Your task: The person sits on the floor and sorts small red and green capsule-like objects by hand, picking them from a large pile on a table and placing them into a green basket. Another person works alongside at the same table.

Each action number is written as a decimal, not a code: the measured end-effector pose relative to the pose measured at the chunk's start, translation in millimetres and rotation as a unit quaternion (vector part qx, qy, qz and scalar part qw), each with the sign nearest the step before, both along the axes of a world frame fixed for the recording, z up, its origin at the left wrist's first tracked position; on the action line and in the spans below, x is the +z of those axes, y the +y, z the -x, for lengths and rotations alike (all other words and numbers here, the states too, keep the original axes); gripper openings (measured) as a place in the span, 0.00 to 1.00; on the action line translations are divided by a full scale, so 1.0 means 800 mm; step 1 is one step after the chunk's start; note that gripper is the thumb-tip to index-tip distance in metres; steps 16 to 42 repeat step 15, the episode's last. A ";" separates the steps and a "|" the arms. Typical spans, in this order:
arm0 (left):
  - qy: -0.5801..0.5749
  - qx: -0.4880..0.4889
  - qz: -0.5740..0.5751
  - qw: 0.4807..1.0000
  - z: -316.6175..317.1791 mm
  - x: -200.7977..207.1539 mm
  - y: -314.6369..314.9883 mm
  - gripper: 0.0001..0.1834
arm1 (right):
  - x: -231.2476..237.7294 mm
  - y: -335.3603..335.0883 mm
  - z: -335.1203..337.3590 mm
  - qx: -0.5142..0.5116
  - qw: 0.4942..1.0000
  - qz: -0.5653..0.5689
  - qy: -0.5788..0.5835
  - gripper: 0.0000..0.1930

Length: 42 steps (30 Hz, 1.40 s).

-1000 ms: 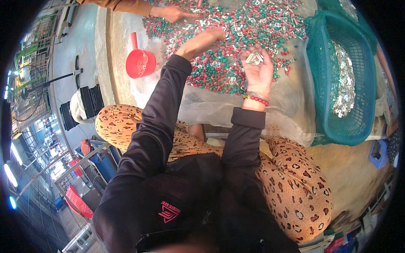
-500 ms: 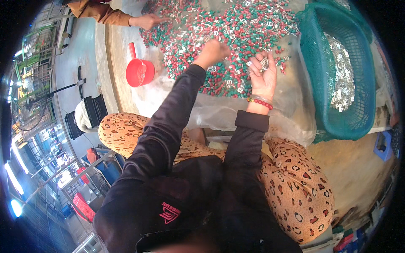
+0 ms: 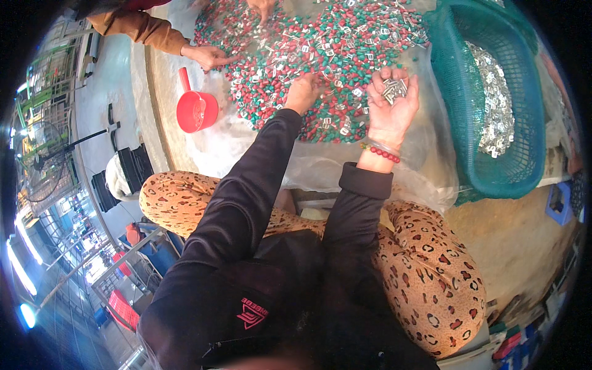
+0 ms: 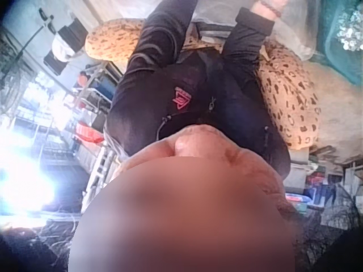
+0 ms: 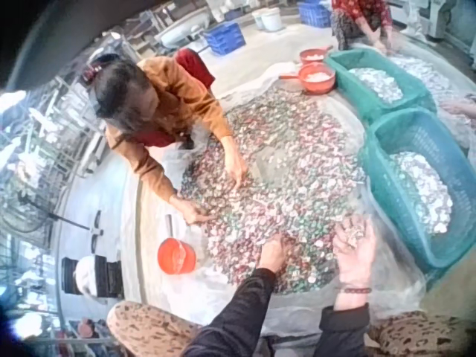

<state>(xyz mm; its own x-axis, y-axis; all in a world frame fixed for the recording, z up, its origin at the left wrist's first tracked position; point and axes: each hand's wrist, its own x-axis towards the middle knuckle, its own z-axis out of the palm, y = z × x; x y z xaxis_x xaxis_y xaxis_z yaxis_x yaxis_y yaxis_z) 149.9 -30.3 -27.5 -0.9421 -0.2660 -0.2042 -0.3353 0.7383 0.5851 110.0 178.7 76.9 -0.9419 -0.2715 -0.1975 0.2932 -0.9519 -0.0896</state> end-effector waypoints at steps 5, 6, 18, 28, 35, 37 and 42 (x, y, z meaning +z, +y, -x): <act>0.055 -0.127 0.099 0.985 -0.016 0.005 0.022 0.11 | -0.001 -0.007 0.003 0.038 0.999 0.016 0.001 0.16; 0.057 -0.127 0.130 0.982 -0.014 0.004 0.028 0.10 | -0.003 -0.008 0.003 0.048 0.998 0.030 0.002 0.16; -0.069 -0.184 0.136 0.971 0.013 0.019 0.020 0.11 | -0.015 -0.001 0.002 0.030 0.993 0.118 -0.005 0.15; -0.069 -0.184 0.136 0.971 0.013 0.019 0.020 0.11 | -0.015 -0.001 0.002 0.030 0.993 0.118 -0.005 0.15; -0.069 -0.184 0.136 0.971 0.013 0.019 0.020 0.11 | -0.015 -0.001 0.002 0.030 0.993 0.118 -0.005 0.15; -0.069 -0.184 0.136 0.971 0.013 0.019 0.020 0.11 | -0.015 -0.001 0.002 0.030 0.993 0.118 -0.005 0.15; -0.069 -0.184 0.136 0.971 0.013 0.019 0.020 0.11 | -0.015 -0.001 0.002 0.030 0.993 0.118 -0.005 0.15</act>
